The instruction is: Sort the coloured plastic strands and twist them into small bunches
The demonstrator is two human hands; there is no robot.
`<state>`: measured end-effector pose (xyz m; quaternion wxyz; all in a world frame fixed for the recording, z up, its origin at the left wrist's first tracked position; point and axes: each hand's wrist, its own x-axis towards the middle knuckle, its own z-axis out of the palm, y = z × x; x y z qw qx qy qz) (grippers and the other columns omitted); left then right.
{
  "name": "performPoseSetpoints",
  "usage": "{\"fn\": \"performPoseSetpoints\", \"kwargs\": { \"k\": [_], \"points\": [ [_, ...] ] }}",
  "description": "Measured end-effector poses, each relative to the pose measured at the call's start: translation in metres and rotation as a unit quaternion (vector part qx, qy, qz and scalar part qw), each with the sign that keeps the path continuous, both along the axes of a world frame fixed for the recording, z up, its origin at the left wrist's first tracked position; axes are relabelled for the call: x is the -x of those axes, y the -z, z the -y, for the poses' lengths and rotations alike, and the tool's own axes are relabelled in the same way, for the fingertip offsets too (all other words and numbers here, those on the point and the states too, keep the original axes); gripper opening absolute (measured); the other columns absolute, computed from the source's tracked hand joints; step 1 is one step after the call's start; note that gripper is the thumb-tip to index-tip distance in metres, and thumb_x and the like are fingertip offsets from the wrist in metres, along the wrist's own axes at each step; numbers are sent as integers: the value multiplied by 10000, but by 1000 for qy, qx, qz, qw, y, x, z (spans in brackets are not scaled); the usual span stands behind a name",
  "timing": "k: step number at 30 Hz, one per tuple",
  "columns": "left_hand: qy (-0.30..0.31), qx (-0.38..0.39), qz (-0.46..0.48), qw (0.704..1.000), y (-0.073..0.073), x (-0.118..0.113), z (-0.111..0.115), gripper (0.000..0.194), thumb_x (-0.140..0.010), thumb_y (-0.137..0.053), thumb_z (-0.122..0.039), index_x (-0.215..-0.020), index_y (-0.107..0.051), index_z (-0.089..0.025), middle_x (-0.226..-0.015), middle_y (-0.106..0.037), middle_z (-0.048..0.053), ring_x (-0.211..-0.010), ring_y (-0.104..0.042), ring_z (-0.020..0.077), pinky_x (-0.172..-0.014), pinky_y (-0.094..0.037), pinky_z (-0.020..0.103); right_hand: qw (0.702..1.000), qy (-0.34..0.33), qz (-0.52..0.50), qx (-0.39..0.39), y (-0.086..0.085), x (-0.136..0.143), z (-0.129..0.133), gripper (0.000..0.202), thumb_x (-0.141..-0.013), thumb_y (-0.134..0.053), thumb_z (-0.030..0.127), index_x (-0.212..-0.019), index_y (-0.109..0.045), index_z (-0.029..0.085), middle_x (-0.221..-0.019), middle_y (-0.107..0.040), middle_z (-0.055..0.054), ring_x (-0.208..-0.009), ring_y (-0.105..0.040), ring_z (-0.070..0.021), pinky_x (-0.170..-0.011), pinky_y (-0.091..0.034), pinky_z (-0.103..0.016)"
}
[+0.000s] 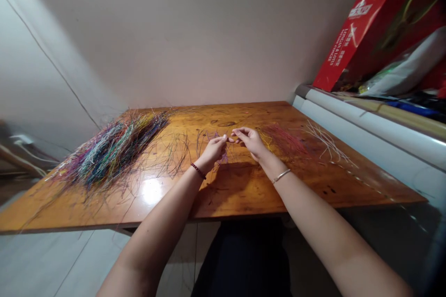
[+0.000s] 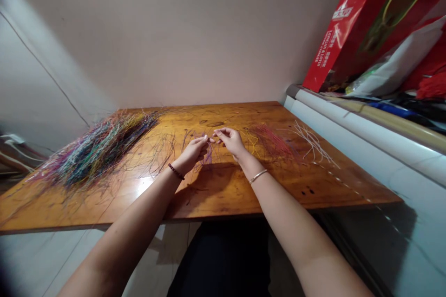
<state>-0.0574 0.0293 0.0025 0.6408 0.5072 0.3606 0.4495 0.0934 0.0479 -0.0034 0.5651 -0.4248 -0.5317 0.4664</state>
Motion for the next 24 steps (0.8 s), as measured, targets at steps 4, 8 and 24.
{"fn": "performPoseSetpoints", "kwargs": {
  "k": [4,8,24],
  "points": [
    [-70,-9,-24,997,0,1,-3,306,-812,-576,-410,-746,-633,-116,-476,-244,-75,-356,-197,31,-363,-66,181,992,101,-81,11,-1,-16,-10,392,-663,-682,514,-883,-620,196,-930,-675,-37,-536,-497,-43,-453,-336,-165],
    [-179,-4,9,984,-2,9,-9,281,-849,-523,-371,-731,-589,-126,-476,-237,-81,-347,-185,33,-355,-88,174,983,137,-119,21,-11,-49,-15,291,-788,-574,478,-936,-620,231,-896,-655,-17,-455,-374,-37,-379,-254,-174],
    [-167,50,25,984,0,14,-15,250,-864,-479,-363,-776,-558,-143,-487,-216,-89,-344,-154,39,-354,-65,175,895,71,436,-63,37,5,-10,178,-787,-616,353,-839,-736,231,-858,-725,-58,-793,-656,-193,-720,-459,-277]
  ]
}}
